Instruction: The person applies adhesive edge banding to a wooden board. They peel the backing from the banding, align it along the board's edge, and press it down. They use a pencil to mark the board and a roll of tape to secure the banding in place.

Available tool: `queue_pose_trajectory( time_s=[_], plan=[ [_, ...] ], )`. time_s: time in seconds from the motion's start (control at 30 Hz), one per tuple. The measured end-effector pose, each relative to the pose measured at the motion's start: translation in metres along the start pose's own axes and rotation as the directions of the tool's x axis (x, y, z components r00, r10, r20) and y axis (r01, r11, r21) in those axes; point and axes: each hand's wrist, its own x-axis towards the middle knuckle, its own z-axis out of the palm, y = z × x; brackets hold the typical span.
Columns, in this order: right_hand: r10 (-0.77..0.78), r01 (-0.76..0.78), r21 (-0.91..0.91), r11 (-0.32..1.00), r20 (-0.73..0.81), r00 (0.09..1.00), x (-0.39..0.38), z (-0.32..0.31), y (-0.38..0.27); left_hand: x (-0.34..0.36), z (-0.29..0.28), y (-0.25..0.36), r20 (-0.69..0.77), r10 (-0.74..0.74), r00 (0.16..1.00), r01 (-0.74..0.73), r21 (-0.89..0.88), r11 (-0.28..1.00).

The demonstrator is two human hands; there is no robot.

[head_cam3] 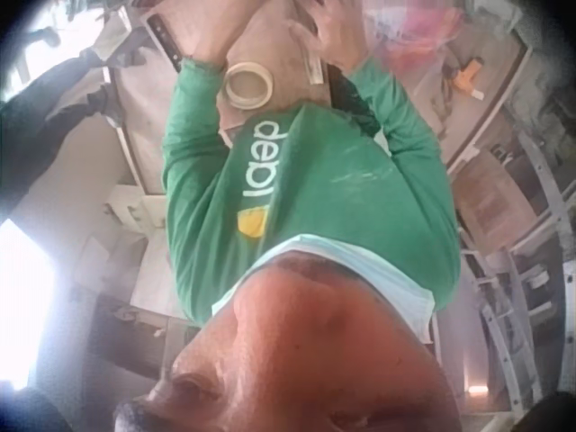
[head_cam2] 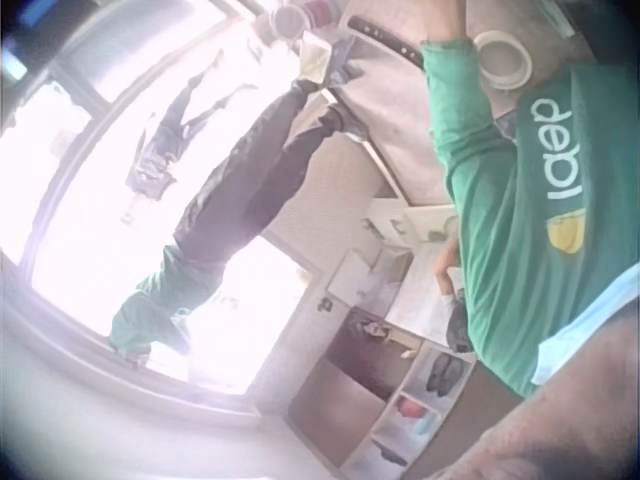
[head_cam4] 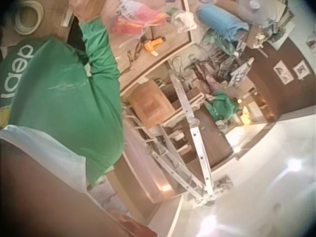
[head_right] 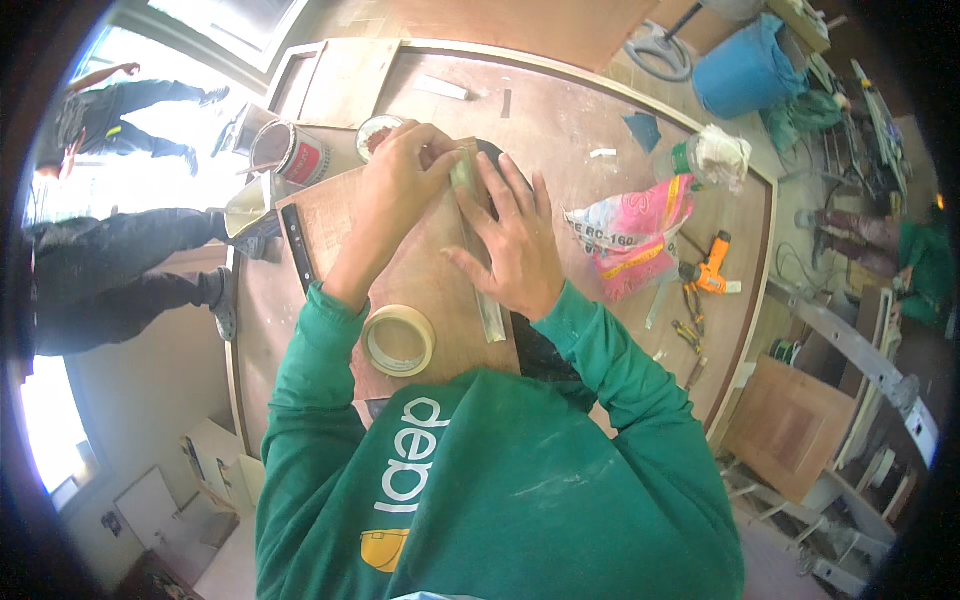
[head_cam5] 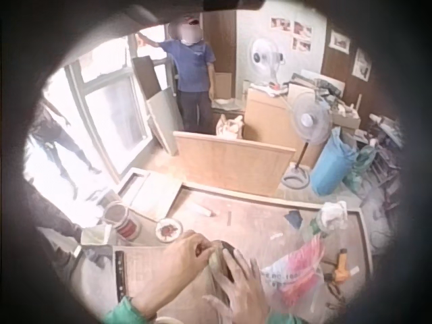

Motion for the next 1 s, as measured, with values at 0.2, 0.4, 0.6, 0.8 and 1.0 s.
queue_pose_trajectory(
  time_s=[0.2,0.4,0.6,0.8,1.0],
  plan=[
    [-0.082,0.082,0.010,0.997,-0.052,0.995,0.014,-0.002,0.009,-0.023,-0.009,-0.016,-0.042,0.118,0.992,-0.122,-0.137,0.983],
    [-0.066,0.065,0.013,0.998,0.051,0.997,-0.024,-0.011,-0.004,-0.102,-0.106,-0.048,-0.458,-0.147,0.877,0.111,-0.105,0.988],
    [-0.087,0.083,0.027,0.996,0.191,0.978,-0.073,-0.021,-0.013,-0.245,-0.145,-0.160,-0.707,-0.479,0.520,0.411,-0.285,0.866],
    [-0.109,0.092,0.072,0.993,0.298,0.948,-0.110,-0.033,-0.011,-0.371,-0.092,-0.238,-0.706,-0.660,0.257,0.586,-0.429,0.688],
    [-0.014,-0.026,0.247,0.969,0.157,0.988,-0.131,-0.041,-0.009,-0.451,0.026,-0.312,-0.459,-0.862,0.216,0.782,-0.447,0.434]
  ],
)
